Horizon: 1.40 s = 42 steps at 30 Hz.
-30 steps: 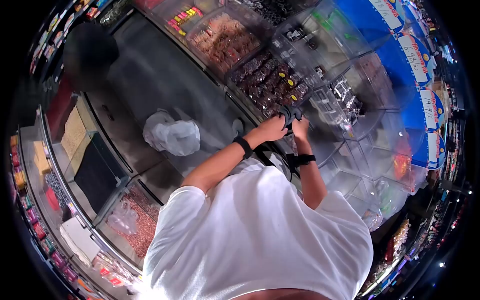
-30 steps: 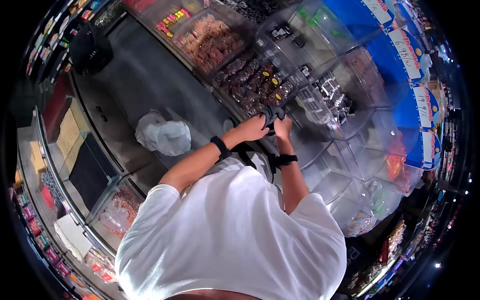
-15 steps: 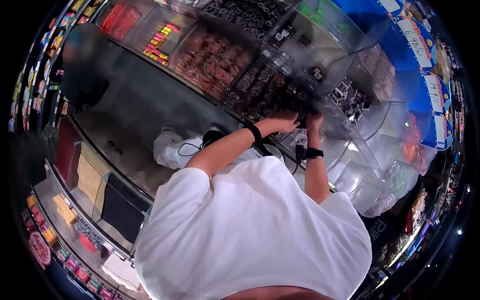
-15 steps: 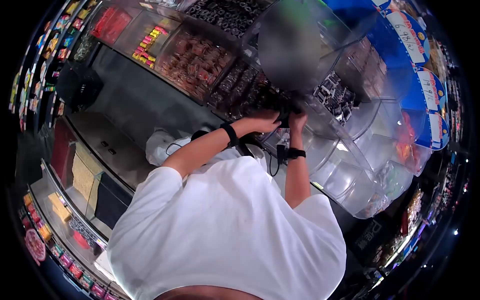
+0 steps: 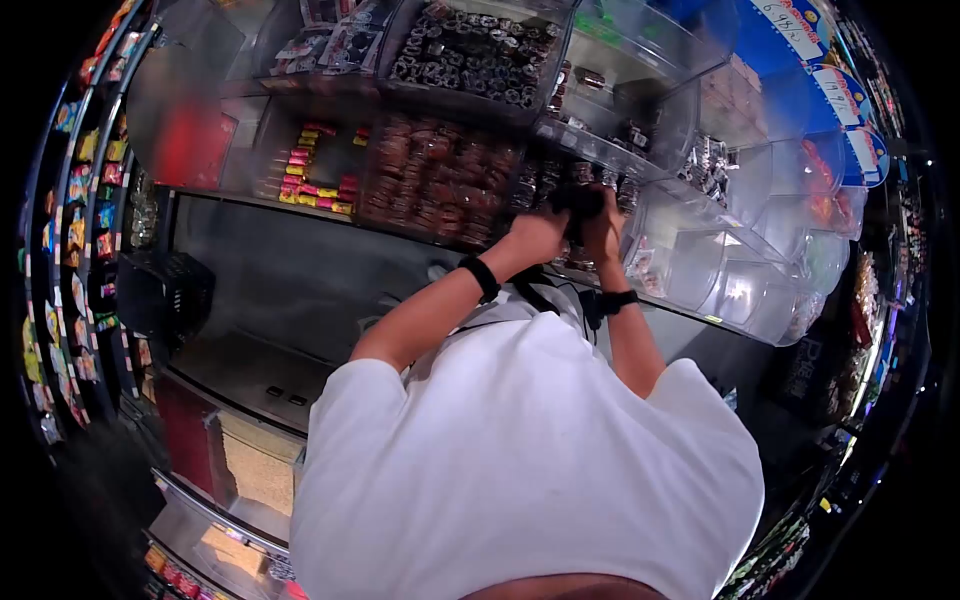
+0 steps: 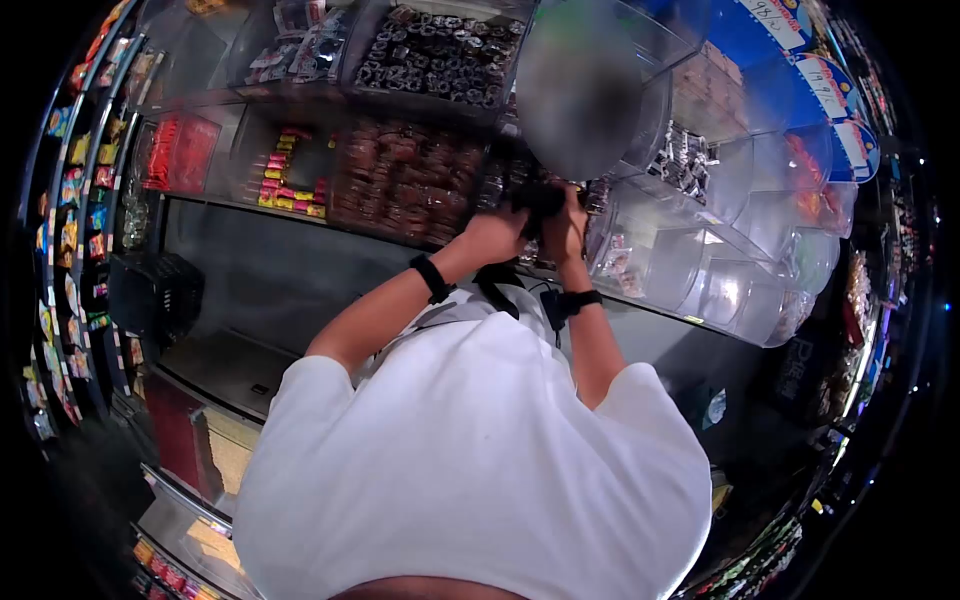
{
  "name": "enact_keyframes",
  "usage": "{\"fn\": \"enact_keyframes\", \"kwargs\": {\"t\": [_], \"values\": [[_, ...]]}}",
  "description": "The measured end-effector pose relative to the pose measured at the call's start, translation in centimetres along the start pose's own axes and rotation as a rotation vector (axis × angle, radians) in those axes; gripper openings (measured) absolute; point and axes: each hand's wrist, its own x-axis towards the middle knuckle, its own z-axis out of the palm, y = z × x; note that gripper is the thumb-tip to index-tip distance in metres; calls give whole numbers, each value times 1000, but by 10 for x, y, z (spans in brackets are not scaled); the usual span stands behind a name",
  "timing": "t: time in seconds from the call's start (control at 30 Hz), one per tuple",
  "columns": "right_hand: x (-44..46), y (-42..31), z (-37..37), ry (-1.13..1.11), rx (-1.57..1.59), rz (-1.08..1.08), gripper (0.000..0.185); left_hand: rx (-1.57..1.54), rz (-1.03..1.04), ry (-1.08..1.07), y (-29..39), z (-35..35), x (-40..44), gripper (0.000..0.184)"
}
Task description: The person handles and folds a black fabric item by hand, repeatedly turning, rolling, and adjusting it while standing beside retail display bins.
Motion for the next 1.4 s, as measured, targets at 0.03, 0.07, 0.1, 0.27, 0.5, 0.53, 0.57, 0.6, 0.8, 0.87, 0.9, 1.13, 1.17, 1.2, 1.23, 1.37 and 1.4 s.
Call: {"fn": "enact_keyframes", "kwargs": {"t": [0.03, 0.07, 0.1, 0.27, 0.5, 0.53, 0.57, 0.6, 0.8, 0.87, 0.9, 1.13, 1.17, 1.2, 1.23, 1.37, 1.4], "values": [[5, -2, 23, 5, 7, 9, 43, 81, -47, 23, -12, -9, -10, 39], [12, -4, 44, -7, 32, -116, 40, 98, -108, -20, -23, -16, -16, 38], [18, -7, 61, -22, 59, -241, 38, 114, -172, -65, -31, -24, -21, 37], [51, -22, 108, -96, 4, -300, 35, 118, -267, -27, -60, -36, -32, 41], [90, -15, 120, -64, 56, -314, 33, 90, -263, 214, -87, -7, 16, 47], [90, -14, 122, -47, 60, -290, 33, 98, -257, 181, -89, -10, 17, 47], [88, -13, 123, -33, 63, -267, 33, 103, -253, 149, -92, -13, 17, 47], [83, -11, 120, -41, 63, -263, 33, 100, -260, 145, -92, -16, 13, 47], [30, -19, 94, -229, 62, -429, 34, 7, -281, -197, -85, -37, -20, 38], [26, -22, 90, -272, 115, -387, 35, 11, -262, -198, -87, -35, -20, 39], [29, -19, 91, -271, 114, -391, 35, 14, -242, -198, -88, -34, -19, 39], [69, -36, 114, -120, -24, -214, 31, 17, -182, -135, -110, -63, 23, 46], [70, -39, 116, -106, -87, -222, 31, 14, -172, -182, -115, -68, 25, 47], [69, -47, 115, -94, -154, -228, 30, -11, -141, -208, -116, -77, 24, 50], [67, -54, 113, -76, -160, -227, 30, -6, -123, -207, -118, -86, 24, 50], [43, -97, 112, 1, -5, -198, 36, -241, -114, -210, -132, -124, -15, 49], [40, -112, 118, -29, -63, -270, 36, -335, -114, -186, -140, -136, -27, 48]]}}
